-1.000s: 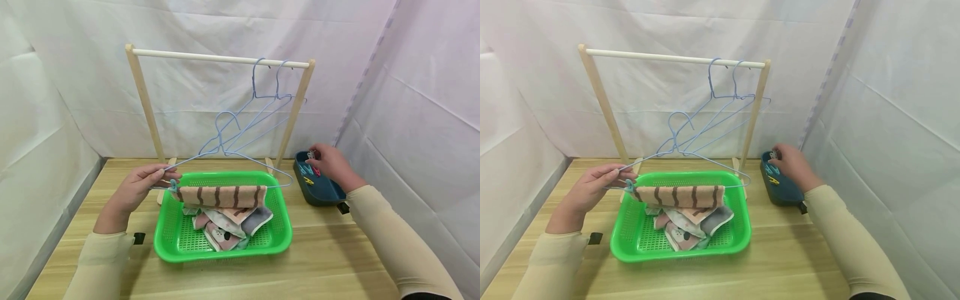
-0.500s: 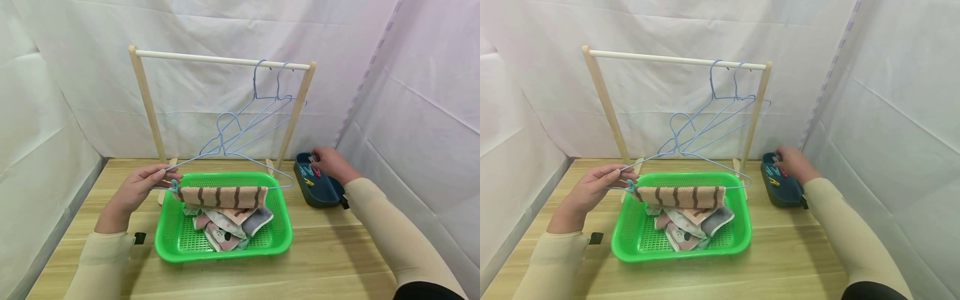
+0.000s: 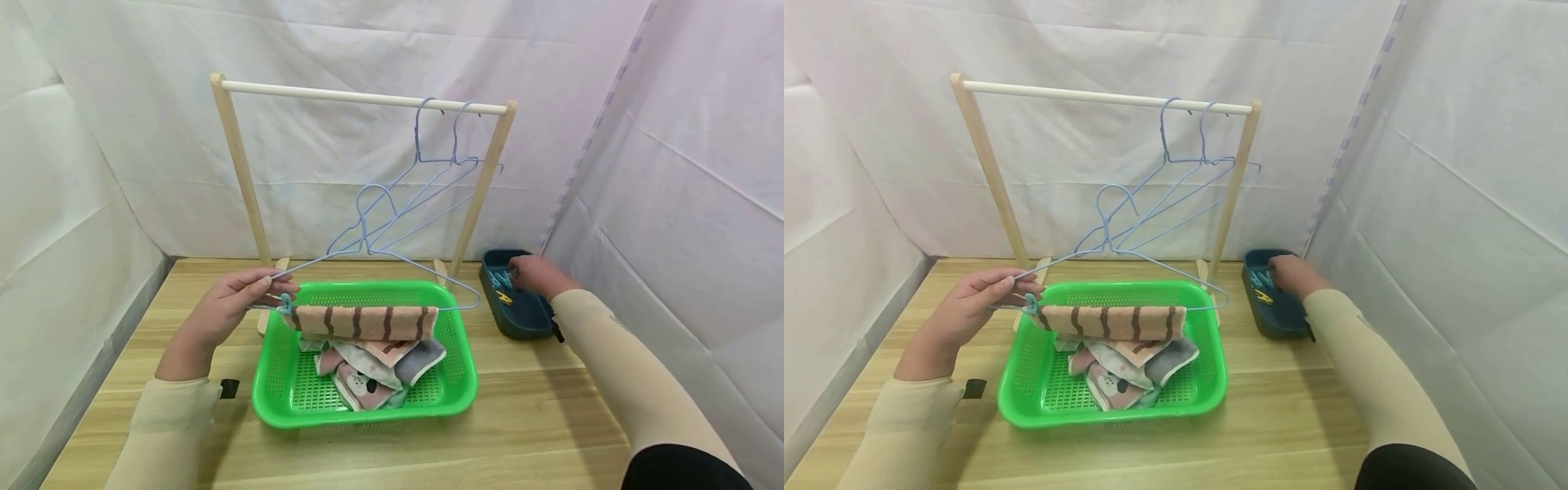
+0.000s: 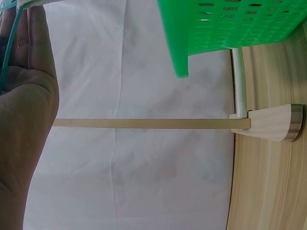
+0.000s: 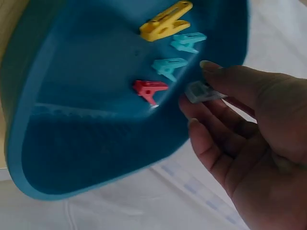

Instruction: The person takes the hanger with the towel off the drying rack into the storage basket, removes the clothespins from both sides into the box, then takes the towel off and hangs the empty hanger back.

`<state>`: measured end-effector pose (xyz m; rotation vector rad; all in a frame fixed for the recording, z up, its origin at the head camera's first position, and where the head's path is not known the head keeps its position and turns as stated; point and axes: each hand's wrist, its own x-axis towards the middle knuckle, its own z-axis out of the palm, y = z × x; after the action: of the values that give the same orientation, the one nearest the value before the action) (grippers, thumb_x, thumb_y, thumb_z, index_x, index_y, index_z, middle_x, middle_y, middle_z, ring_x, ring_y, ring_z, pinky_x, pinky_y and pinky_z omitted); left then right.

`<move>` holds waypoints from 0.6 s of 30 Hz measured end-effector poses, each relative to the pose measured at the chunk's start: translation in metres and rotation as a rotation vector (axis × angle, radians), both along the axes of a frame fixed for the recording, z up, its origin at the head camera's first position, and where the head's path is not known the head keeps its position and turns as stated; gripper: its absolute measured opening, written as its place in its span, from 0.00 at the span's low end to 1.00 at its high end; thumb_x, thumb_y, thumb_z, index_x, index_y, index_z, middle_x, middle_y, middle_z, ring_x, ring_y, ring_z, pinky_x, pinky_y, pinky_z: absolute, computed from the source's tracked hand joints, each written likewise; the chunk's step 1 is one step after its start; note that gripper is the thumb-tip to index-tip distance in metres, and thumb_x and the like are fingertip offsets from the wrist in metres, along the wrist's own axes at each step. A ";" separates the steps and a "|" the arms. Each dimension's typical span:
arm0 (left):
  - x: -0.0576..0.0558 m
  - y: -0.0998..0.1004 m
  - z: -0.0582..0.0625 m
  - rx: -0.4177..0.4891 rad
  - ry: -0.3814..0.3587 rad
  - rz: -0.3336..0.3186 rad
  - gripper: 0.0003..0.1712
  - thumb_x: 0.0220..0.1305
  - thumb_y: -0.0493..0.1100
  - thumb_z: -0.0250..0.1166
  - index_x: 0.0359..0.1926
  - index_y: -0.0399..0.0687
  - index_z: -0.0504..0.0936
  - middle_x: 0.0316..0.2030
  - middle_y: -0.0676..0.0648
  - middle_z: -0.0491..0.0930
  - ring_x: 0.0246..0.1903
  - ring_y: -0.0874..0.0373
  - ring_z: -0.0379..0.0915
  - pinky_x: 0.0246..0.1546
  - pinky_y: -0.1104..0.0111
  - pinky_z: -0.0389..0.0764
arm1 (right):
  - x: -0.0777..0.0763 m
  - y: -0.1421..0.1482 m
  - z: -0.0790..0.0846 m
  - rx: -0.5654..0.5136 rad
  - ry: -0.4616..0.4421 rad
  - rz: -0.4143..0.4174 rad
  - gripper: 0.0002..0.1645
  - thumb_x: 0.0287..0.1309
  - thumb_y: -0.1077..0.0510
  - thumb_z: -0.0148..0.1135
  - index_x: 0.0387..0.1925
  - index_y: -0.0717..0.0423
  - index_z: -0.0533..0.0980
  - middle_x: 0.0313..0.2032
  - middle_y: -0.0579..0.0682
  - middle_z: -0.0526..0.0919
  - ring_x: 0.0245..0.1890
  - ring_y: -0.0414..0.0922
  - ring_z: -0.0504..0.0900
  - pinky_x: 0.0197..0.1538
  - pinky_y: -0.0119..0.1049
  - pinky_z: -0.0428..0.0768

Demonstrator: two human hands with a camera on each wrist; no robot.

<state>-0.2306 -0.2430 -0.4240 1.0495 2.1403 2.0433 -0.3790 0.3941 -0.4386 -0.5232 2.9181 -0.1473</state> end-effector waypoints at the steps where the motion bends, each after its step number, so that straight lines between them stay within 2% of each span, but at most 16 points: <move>1: 0.000 0.001 0.000 0.000 0.000 0.003 0.23 0.88 0.28 0.46 0.69 0.37 0.83 0.55 0.50 0.92 0.57 0.59 0.89 0.54 0.67 0.89 | 0.000 0.000 -0.001 0.007 -0.027 -0.004 0.18 0.70 0.68 0.66 0.58 0.72 0.82 0.47 0.64 0.89 0.45 0.59 0.87 0.54 0.62 0.86; 3: -0.001 0.002 0.000 0.000 -0.002 0.004 0.23 0.88 0.29 0.46 0.69 0.37 0.83 0.55 0.50 0.92 0.57 0.59 0.88 0.54 0.67 0.89 | 0.000 0.000 -0.004 0.025 -0.078 -0.008 0.20 0.69 0.69 0.66 0.59 0.73 0.82 0.52 0.68 0.88 0.49 0.62 0.87 0.56 0.62 0.86; 6: -0.001 0.001 0.000 0.004 -0.001 0.000 0.23 0.88 0.28 0.46 0.69 0.37 0.83 0.55 0.51 0.92 0.57 0.60 0.88 0.54 0.67 0.89 | -0.002 -0.002 -0.009 0.050 -0.125 -0.003 0.19 0.69 0.69 0.66 0.58 0.74 0.83 0.54 0.70 0.87 0.52 0.63 0.87 0.59 0.62 0.86; 9: -0.001 0.000 -0.001 0.008 0.002 -0.005 0.24 0.88 0.28 0.46 0.69 0.38 0.83 0.55 0.50 0.92 0.58 0.59 0.88 0.54 0.67 0.89 | -0.009 0.002 -0.017 0.070 -0.143 0.003 0.14 0.68 0.68 0.66 0.52 0.72 0.85 0.49 0.67 0.89 0.47 0.59 0.87 0.56 0.60 0.87; 12: -0.001 -0.001 -0.002 0.010 0.003 -0.005 0.24 0.88 0.28 0.46 0.69 0.38 0.83 0.55 0.50 0.92 0.57 0.59 0.88 0.54 0.67 0.89 | -0.025 0.016 -0.034 0.092 -0.151 -0.005 0.08 0.67 0.64 0.67 0.44 0.64 0.86 0.41 0.59 0.89 0.39 0.52 0.84 0.50 0.55 0.87; 14: -0.001 -0.001 -0.001 0.010 0.004 -0.005 0.24 0.88 0.28 0.46 0.69 0.37 0.83 0.55 0.50 0.92 0.57 0.59 0.89 0.54 0.67 0.89 | -0.039 0.027 -0.049 0.101 -0.173 0.011 0.05 0.68 0.64 0.66 0.40 0.62 0.85 0.37 0.56 0.87 0.35 0.52 0.81 0.45 0.52 0.84; 16: -0.001 -0.002 -0.001 0.010 0.005 -0.006 0.23 0.88 0.28 0.46 0.70 0.37 0.83 0.55 0.49 0.92 0.57 0.58 0.89 0.54 0.67 0.89 | -0.054 0.040 -0.068 0.097 -0.202 -0.016 0.03 0.66 0.63 0.66 0.37 0.57 0.85 0.35 0.53 0.85 0.34 0.51 0.79 0.42 0.48 0.82; 18: -0.001 -0.002 -0.001 0.010 0.007 -0.005 0.23 0.88 0.28 0.46 0.70 0.36 0.83 0.55 0.49 0.92 0.57 0.58 0.89 0.54 0.66 0.89 | -0.066 0.049 -0.083 0.084 -0.233 -0.029 0.03 0.66 0.65 0.66 0.36 0.56 0.84 0.33 0.53 0.83 0.34 0.52 0.79 0.40 0.47 0.80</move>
<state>-0.2318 -0.2449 -0.4250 1.0646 2.1304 2.0538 -0.4445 0.4427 -0.5218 -0.4202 2.6920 -0.0828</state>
